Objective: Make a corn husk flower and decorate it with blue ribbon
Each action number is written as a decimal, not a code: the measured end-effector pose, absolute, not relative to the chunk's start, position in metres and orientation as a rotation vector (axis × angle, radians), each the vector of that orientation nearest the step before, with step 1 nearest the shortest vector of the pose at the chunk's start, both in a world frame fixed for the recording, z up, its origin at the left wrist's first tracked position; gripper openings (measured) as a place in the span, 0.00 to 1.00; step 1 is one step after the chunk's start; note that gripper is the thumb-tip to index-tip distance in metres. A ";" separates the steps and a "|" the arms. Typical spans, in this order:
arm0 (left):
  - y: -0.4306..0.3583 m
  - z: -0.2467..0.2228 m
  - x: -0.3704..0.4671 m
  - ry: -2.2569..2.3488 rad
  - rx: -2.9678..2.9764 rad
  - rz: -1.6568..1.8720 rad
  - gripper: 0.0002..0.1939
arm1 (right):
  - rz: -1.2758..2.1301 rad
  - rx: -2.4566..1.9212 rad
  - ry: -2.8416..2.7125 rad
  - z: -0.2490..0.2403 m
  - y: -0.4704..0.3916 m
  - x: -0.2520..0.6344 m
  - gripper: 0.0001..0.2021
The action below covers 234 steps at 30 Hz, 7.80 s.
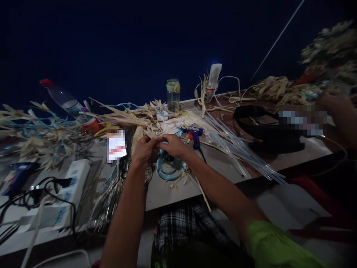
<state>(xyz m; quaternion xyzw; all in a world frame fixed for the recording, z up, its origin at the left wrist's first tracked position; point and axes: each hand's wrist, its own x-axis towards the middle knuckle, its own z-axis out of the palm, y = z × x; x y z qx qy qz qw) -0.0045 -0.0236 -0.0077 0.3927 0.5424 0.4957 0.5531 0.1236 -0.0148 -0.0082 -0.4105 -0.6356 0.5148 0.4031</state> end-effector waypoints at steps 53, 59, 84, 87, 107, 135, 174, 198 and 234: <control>-0.027 -0.005 -0.007 0.776 0.797 1.175 0.10 | 1.901 -0.802 -1.074 -0.009 -0.011 0.128 0.11; -0.023 -0.010 -0.006 0.782 0.790 1.201 0.11 | 1.803 -0.844 -1.193 -0.010 -0.013 0.126 0.08; -0.027 -0.002 -0.012 0.830 0.751 1.150 0.10 | 2.069 -0.765 -1.003 -0.009 -0.004 0.137 0.13; -0.029 0.001 -0.014 0.857 0.779 1.094 0.10 | 2.179 -0.784 -0.903 -0.011 -0.002 0.140 0.10; -0.022 -0.009 -0.009 1.176 0.897 1.042 0.13 | 1.441 -1.192 -1.553 -0.007 -0.013 0.132 0.05; -0.027 -0.007 -0.010 1.082 1.001 1.000 0.13 | 1.757 -1.077 -1.133 -0.016 0.001 0.138 0.12; -0.019 -0.015 -0.012 1.270 1.298 1.227 0.10 | 1.562 -1.104 -1.418 -0.020 0.008 0.151 0.11; -0.022 -0.009 -0.007 1.332 1.285 1.082 0.17 | 0.484 -2.269 -1.791 -0.018 -0.020 0.232 0.29; -0.023 -0.011 -0.012 1.412 1.274 1.128 0.12 | 1.522 -0.934 -1.453 -0.002 -0.035 0.218 0.13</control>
